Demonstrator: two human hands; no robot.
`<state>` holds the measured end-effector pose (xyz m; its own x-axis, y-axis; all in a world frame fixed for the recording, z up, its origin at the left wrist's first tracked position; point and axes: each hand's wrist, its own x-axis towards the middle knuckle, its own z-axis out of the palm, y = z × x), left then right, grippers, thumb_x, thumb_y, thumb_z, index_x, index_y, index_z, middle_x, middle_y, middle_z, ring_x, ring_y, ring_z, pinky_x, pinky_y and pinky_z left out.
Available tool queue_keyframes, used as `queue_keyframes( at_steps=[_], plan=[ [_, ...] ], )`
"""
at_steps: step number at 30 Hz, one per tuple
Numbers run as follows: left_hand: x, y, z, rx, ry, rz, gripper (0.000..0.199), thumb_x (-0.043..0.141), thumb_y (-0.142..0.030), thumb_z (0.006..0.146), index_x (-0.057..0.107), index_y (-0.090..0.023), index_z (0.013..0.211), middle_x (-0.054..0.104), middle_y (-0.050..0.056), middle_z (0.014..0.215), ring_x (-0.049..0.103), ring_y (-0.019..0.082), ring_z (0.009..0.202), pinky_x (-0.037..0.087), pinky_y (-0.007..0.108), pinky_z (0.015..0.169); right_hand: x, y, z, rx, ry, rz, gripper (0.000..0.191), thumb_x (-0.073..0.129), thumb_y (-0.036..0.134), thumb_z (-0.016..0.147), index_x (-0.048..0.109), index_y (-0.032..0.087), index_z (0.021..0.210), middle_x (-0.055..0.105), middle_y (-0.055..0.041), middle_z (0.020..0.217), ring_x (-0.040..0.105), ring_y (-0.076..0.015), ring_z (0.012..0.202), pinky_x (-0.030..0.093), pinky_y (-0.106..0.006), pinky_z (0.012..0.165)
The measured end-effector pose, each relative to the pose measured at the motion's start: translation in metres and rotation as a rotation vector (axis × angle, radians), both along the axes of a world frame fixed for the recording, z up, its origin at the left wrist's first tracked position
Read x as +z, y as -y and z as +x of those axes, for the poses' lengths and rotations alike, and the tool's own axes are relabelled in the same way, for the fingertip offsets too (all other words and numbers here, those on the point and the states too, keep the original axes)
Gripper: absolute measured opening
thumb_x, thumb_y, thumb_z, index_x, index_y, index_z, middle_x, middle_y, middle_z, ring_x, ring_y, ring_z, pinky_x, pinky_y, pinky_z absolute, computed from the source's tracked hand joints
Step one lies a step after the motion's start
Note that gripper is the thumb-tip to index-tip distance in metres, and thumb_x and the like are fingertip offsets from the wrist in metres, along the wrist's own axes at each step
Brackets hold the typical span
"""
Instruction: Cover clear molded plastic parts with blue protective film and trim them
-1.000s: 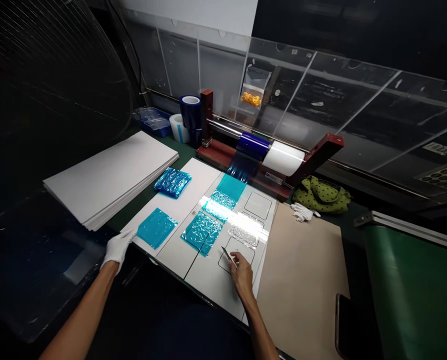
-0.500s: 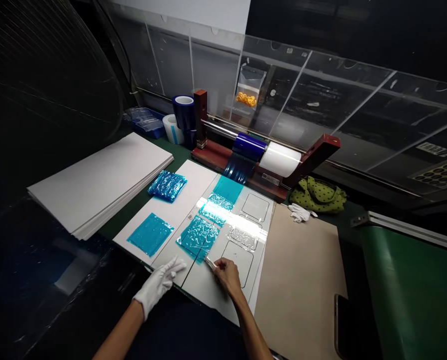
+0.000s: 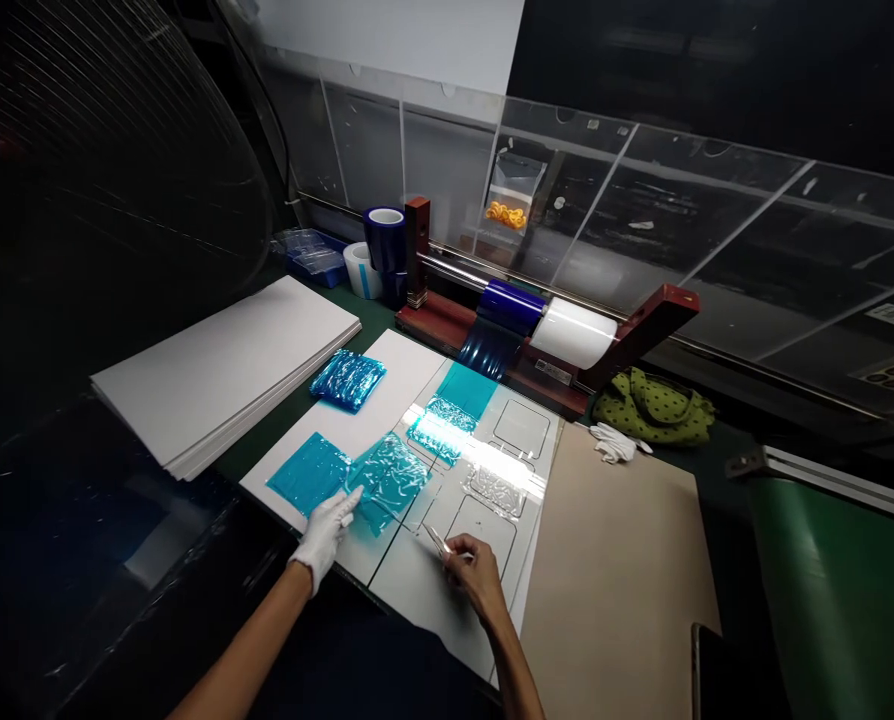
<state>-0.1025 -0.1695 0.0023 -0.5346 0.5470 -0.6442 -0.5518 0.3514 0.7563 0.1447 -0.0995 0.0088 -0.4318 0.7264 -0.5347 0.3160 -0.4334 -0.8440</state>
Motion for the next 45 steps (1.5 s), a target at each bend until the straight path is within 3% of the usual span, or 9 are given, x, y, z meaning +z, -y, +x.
queue_keyframes(
  at_steps=[6, 11, 17, 23, 26, 34, 38, 41, 45],
  plan=[
    [0.013, 0.041, -0.077, 0.205, -0.120, -0.075, 0.055, 0.084, -0.043, 0.049, 0.062, -0.012, 0.089, 0.034, -0.012, 0.050, 0.025, 0.001, 0.042, 0.016, 0.019, 0.040, -0.006, 0.000, 0.017, -0.009, 0.037, -0.023, 0.031, 0.068, 0.046, 0.064, 0.062, 0.016, 0.071, 0.055, 0.0020, 0.056, 0.048, -0.0113, 0.049, 0.039, -0.024, 0.050],
    [0.004, 0.059, -0.109, 0.230, -0.139, -0.099, 0.064, 0.087, -0.043, 0.038, 0.065, -0.012, 0.089, 0.036, -0.011, 0.051, 0.023, 0.001, 0.042, 0.014, 0.019, 0.040, -0.005, -0.002, 0.016, 0.002, 0.025, -0.041, 0.032, 0.070, 0.046, 0.062, 0.061, 0.016, 0.071, 0.054, 0.0024, 0.056, 0.048, -0.0112, 0.049, 0.038, -0.024, 0.050],
    [-0.013, 0.058, -0.112, 0.224, -0.140, -0.103, 0.058, 0.087, -0.045, 0.039, 0.064, -0.011, 0.081, 0.039, -0.011, 0.050, 0.024, 0.001, 0.040, 0.014, 0.019, 0.038, 0.001, -0.005, 0.015, -0.016, 0.028, -0.018, 0.033, 0.070, 0.047, 0.061, 0.060, 0.017, 0.070, 0.055, 0.0017, 0.057, 0.048, -0.0110, 0.049, 0.038, -0.024, 0.049],
    [-0.014, 0.054, -0.110, 0.202, -0.135, -0.137, 0.022, 0.068, -0.031, 0.077, 0.060, -0.011, 0.082, 0.045, -0.009, 0.056, 0.029, 0.001, 0.040, 0.018, 0.015, 0.035, 0.001, -0.006, 0.019, -0.033, 0.008, -0.028, 0.032, 0.072, 0.045, 0.060, 0.060, 0.016, 0.070, 0.053, 0.0031, 0.054, 0.045, -0.0092, 0.046, 0.035, -0.023, 0.048],
    [-0.014, 0.052, -0.110, 0.198, -0.143, -0.156, 0.019, 0.061, -0.030, 0.083, 0.057, -0.012, 0.079, 0.045, -0.008, 0.057, 0.032, 0.001, 0.040, 0.022, 0.014, 0.035, 0.001, -0.006, 0.019, -0.033, 0.001, -0.028, 0.032, 0.072, 0.044, 0.061, 0.060, 0.016, 0.070, 0.053, 0.0027, 0.055, 0.045, -0.0091, 0.047, 0.036, -0.022, 0.048],
    [-0.009, 0.051, -0.105, 0.168, -0.178, -0.202, 0.028, 0.067, -0.039, 0.077, 0.059, -0.013, 0.075, 0.043, -0.010, 0.051, 0.029, 0.001, 0.038, 0.019, 0.017, 0.037, 0.005, -0.007, 0.019, -0.030, 0.012, -0.005, 0.035, 0.071, 0.048, 0.060, 0.059, 0.017, 0.072, 0.053, 0.0019, 0.061, 0.048, -0.0110, 0.050, 0.040, -0.024, 0.050],
    [-0.004, 0.051, -0.106, 0.161, -0.228, -0.256, 0.045, 0.079, -0.050, 0.053, 0.064, -0.012, 0.072, 0.051, -0.006, 0.052, 0.031, 0.003, 0.040, 0.017, 0.020, 0.039, 0.007, -0.010, 0.022, -0.057, 0.010, 0.023, 0.033, 0.071, 0.045, 0.060, 0.059, 0.018, 0.075, 0.052, 0.0023, 0.068, 0.050, -0.0109, 0.053, 0.041, -0.024, 0.052],
    [0.005, 0.060, -0.113, 0.177, -0.309, -0.311, 0.057, 0.081, -0.055, 0.040, 0.069, -0.011, 0.074, 0.063, 0.003, 0.062, 0.039, 0.008, 0.045, 0.025, 0.023, 0.043, 0.007, -0.012, 0.028, -0.090, -0.001, 0.036, 0.032, 0.071, 0.044, 0.062, 0.059, 0.018, 0.078, 0.052, 0.0024, 0.070, 0.050, -0.0108, 0.053, 0.041, -0.024, 0.052],
    [0.022, 0.075, -0.114, 0.176, -0.439, -0.341, 0.056, 0.077, -0.058, 0.044, 0.068, -0.015, 0.080, 0.068, 0.006, 0.078, 0.054, 0.017, 0.066, 0.038, 0.027, 0.056, 0.002, -0.015, 0.042, -0.164, 0.014, 0.077, 0.035, 0.070, 0.046, 0.062, 0.060, 0.018, 0.081, 0.052, 0.0019, 0.068, 0.050, -0.0122, 0.055, 0.043, -0.025, 0.055]
  ],
)
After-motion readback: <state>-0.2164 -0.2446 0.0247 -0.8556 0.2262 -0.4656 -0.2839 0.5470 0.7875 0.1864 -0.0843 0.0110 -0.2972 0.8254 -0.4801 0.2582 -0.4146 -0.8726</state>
